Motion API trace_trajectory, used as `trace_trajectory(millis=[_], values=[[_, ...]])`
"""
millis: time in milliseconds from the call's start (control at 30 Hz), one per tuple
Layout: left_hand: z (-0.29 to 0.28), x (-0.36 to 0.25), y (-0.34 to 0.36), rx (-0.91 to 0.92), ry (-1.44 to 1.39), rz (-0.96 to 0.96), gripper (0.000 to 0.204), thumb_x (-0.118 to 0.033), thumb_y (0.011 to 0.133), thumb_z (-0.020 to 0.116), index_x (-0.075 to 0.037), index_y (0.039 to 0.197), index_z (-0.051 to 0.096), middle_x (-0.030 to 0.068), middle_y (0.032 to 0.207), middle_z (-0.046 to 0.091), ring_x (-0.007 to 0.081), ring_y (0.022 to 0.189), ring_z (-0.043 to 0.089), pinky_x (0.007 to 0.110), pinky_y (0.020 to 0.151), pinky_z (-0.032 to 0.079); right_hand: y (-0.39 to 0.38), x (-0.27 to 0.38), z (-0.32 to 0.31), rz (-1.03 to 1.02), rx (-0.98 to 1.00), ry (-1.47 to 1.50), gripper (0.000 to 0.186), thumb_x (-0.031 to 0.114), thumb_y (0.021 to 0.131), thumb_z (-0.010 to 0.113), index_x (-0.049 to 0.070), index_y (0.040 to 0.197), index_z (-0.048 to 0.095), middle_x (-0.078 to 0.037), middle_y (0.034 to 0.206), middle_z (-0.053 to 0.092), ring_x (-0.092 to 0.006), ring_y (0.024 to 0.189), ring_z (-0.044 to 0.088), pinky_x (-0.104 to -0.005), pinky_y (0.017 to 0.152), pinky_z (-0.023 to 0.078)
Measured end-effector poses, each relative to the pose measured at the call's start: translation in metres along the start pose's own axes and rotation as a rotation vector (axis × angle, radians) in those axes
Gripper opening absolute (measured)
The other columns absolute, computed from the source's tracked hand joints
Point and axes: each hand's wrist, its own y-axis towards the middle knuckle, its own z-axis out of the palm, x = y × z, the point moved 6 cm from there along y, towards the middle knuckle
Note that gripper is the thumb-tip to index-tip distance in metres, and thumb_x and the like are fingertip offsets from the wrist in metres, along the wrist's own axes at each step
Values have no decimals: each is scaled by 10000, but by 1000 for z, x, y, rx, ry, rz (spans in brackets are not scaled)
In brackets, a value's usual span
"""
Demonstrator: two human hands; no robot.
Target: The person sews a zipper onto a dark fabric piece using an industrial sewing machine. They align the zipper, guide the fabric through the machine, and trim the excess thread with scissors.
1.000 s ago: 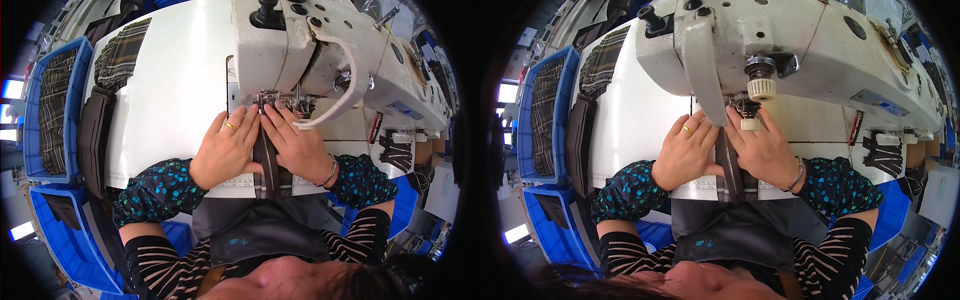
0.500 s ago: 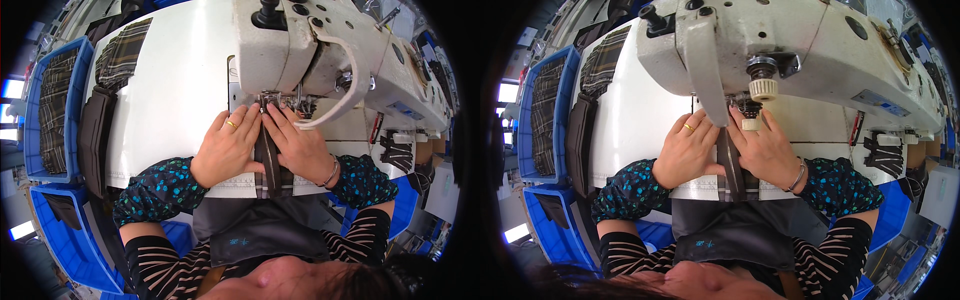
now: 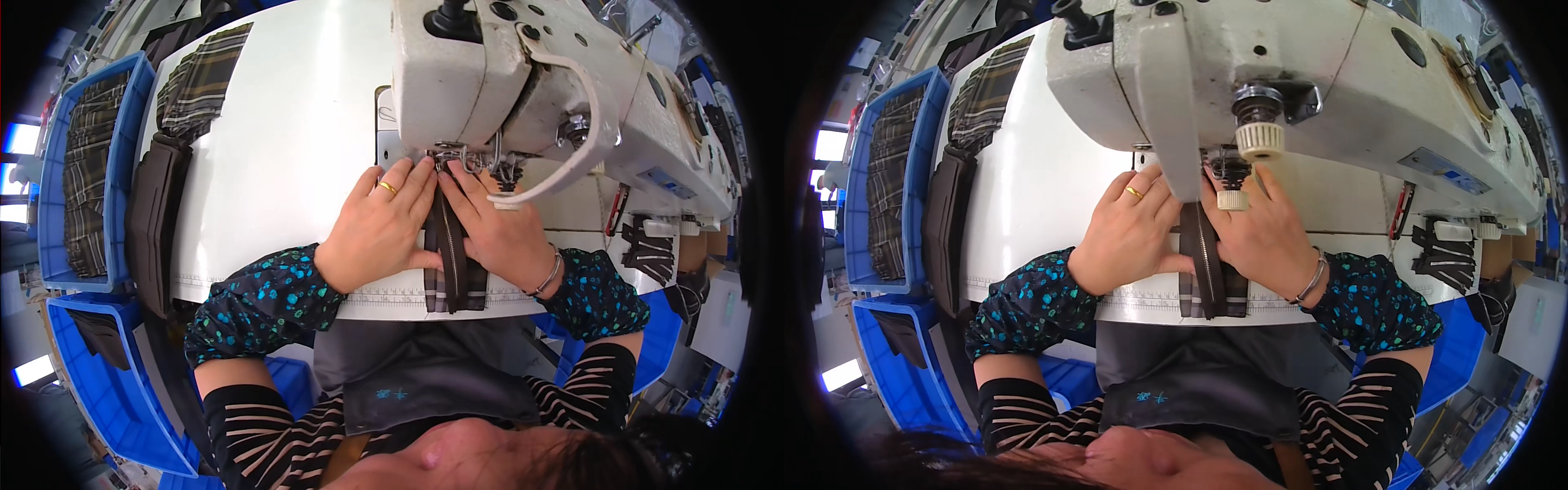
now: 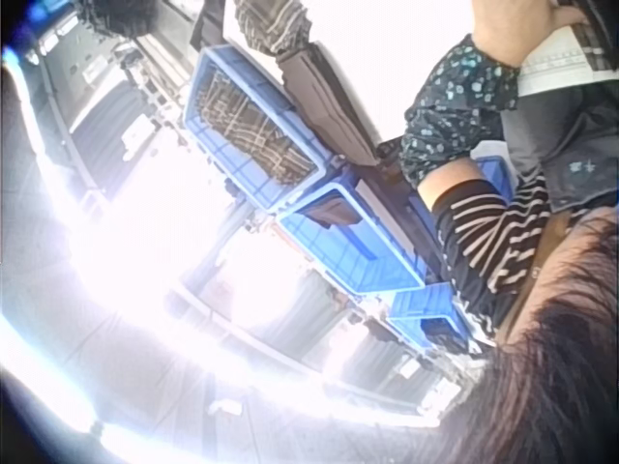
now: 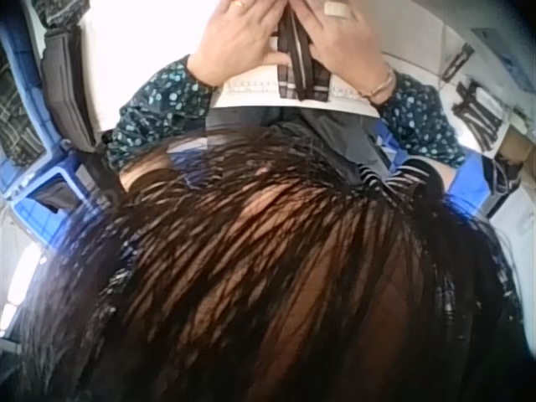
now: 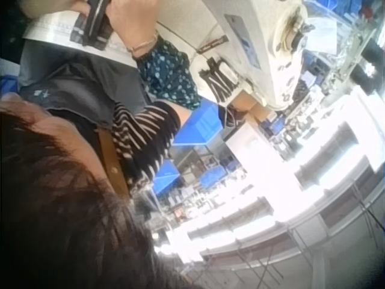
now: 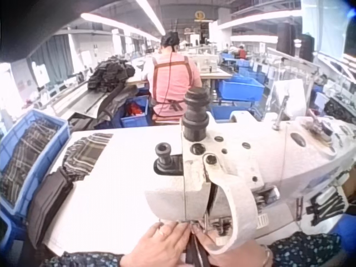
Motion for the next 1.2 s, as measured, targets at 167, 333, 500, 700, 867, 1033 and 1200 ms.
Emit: trace_trajectory(millis=[167, 333, 500, 700, 867, 1033, 1200], values=[[-5, -6, -2, -31, 15, 13, 981, -650, 749, 746, 73, 1398, 612, 179, 1468, 592, 335, 1361, 517, 487, 1090, 457, 1, 2, -5, -19, -96, -11, 606, 195, 775, 748, -41, 1329, 684, -177, 1284, 709, -353, 1066, 645, -523, 1116, 472], [-19, -45, -26, -130, 46, 188, 701, -381, 770, 782, 39, 1321, 677, 156, 1355, 667, 310, 1233, 621, 431, 996, 533, -20, 17, -14, -39, -15, -44, 631, 283, 706, 838, -11, 1249, 708, -151, 1370, 674, -327, 1242, 647, -486, 1046, 522], [-26, -59, -47, -232, -203, 69, 447, -106, 751, 784, -7, 1186, 759, 108, 1204, 751, 256, 1037, 721, 361, 843, 603, -55, 39, -25, -33, -108, 15, 331, 251, 870, 776, 21, 1105, 745, -131, 1247, 716, -299, 1164, 676, -492, 1074, 522], [-25, -46, -60, -260, -422, -197, 458, -78, 755, 801, -66, 1210, 753, 54, 1178, 745, 256, 1030, 705, 377, 830, 585, -77, 76, -12, -106, -165, 184, 343, 278, 880, 764, 68, 1151, 757, -105, 1266, 700, -278, 1228, 652, -488, 1123, 493], [-20, -64, -70, -319, -240, -167, 477, -57, 696, 811, -82, 1171, 783, 45, 1144, 737, 259, 1042, 691, 372, 819, 583, -88, 87, -2, -144, -241, 75, 335, 301, 913, 756, 101, 1180, 771, -86, 1230, 702, -262, 1265, 631, -494, 1146, 473], [-19, -75, -71, -350, -222, -188, 513, -51, 652, 832, -83, 1163, 792, 39, 1047, 711, 263, 1005, 678, 376, 797, 577, -95, 89, 6, -241, -384, -74, 263, 301, 958, 748, 118, 1144, 787, -49, 1140, 720, -223, 1166, 681, -455, 1103, 510], [-16, -80, -71, -356, -220, -192, 508, -59, 660, 835, -75, 1165, 790, 41, 1044, 698, 269, 1007, 670, 384, 805, 573, -98, 90, 10, -278, -444, -112, 240, 300, 961, 755, 113, 1108, 790, -43, 1134, 721, -211, 1097, 711, -409, 1055, 543]])
